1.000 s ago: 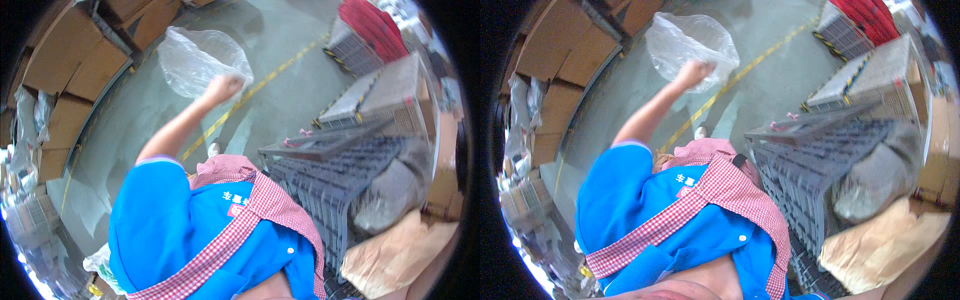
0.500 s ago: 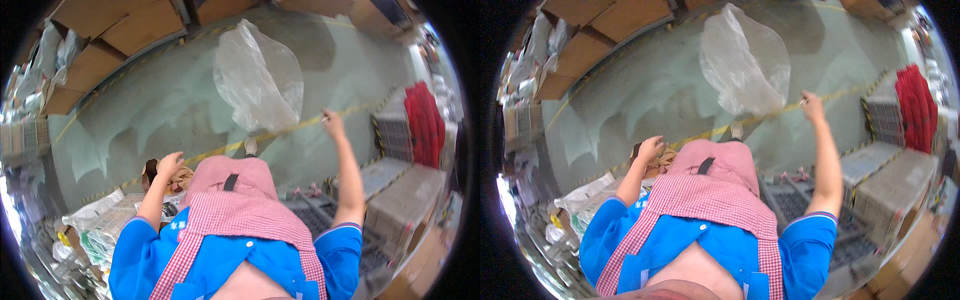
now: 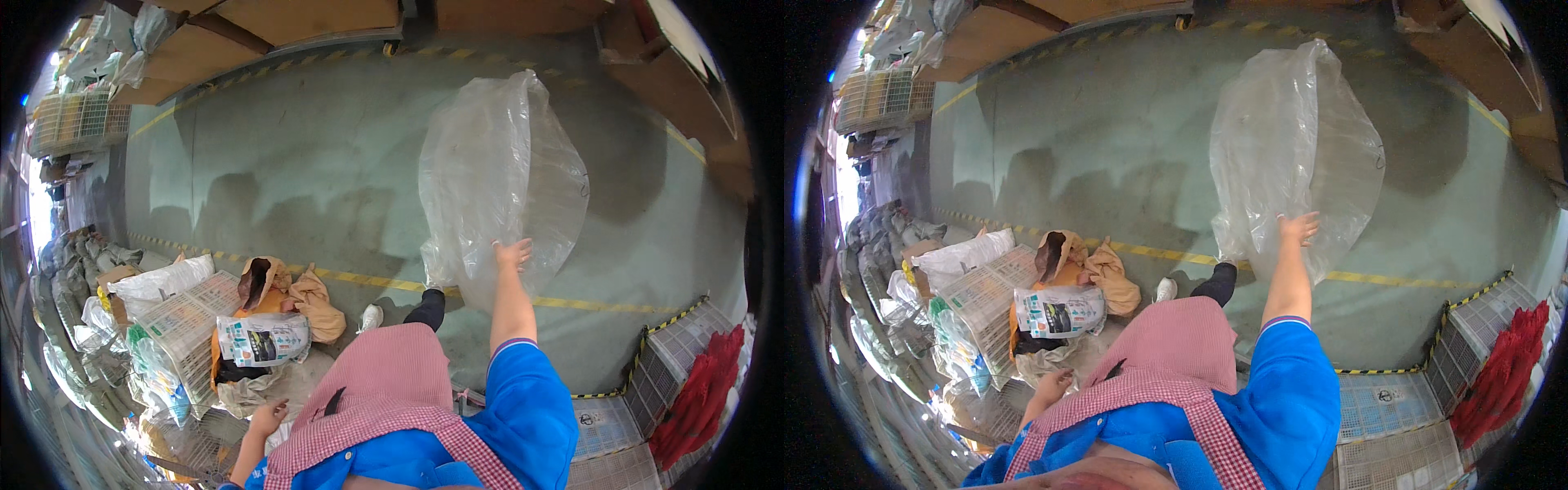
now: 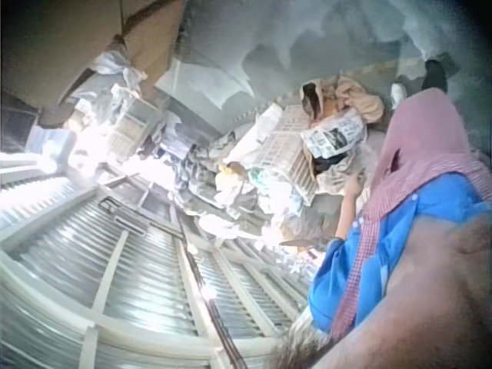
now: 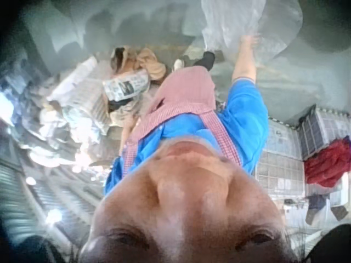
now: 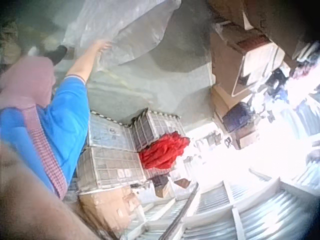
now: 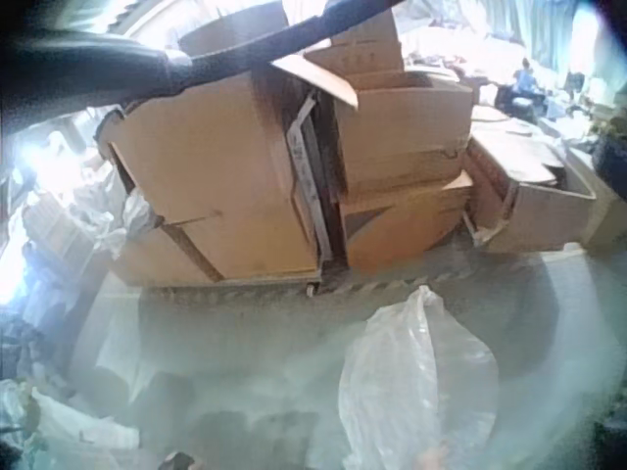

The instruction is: The person assembles light blue plastic components by inserting small colored pieces into molded slots on a worktable. They then place the assembled parts into a cardboard box and later pack them into a large plastic bag.

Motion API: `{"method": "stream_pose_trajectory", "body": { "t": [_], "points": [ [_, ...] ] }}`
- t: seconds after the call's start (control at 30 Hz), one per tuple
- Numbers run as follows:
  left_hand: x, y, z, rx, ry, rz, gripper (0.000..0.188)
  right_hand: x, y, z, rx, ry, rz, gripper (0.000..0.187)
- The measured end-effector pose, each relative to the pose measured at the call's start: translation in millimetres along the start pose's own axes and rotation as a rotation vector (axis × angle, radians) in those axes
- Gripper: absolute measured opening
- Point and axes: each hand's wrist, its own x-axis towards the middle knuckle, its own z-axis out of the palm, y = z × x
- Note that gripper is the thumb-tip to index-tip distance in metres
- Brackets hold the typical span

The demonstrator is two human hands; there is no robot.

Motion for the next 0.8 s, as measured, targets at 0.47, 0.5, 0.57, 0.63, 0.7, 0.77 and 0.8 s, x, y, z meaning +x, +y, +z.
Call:
{"method": "stream_pose_trajectory", "body": {
  "t": [0.47,0.5,0.57,0.63,0.7,0.77,0.8],
  "points": [
    [34.1,132.7,-111.1,-0.358,0.455,0.336,0.046,-346.3,-241.4,-29.1,0.214,-0.695,-1.666,0.033],
    [34.9,131.9,-130.6,-0.32,0.547,0.392,0.05,-379.0,-246.8,-34.7,0.122,-0.769,-1.822,0.036],
    [42.4,126.6,-161.6,-0.666,0.642,0.464,0.057,-435.8,-252.6,-29.1,0.142,-0.875,-1.989,0.04],
    [49.2,113.9,-200.4,-0.756,0.716,0.515,0.057,-470.6,-258.6,-33.2,0.293,-0.94,-1.99,0.034],
    [60.4,100.2,-235.0,-0.809,0.807,0.504,0.057,-483.4,-277.0,-27.3,0.52,-0.772,-2.076,0.02],
    [94.4,71.1,-259.9,-0.917,0.956,0.486,0.06,-487.6,-309.7,-35.6,0.48,-1.022,-1.893,0.014],
    [110.7,60.8,-280.0,-0.973,0.996,0.441,0.066,-498.9,-327.7,-42.9,0.576,-0.984,-1.853,0.012]
  ]
}}
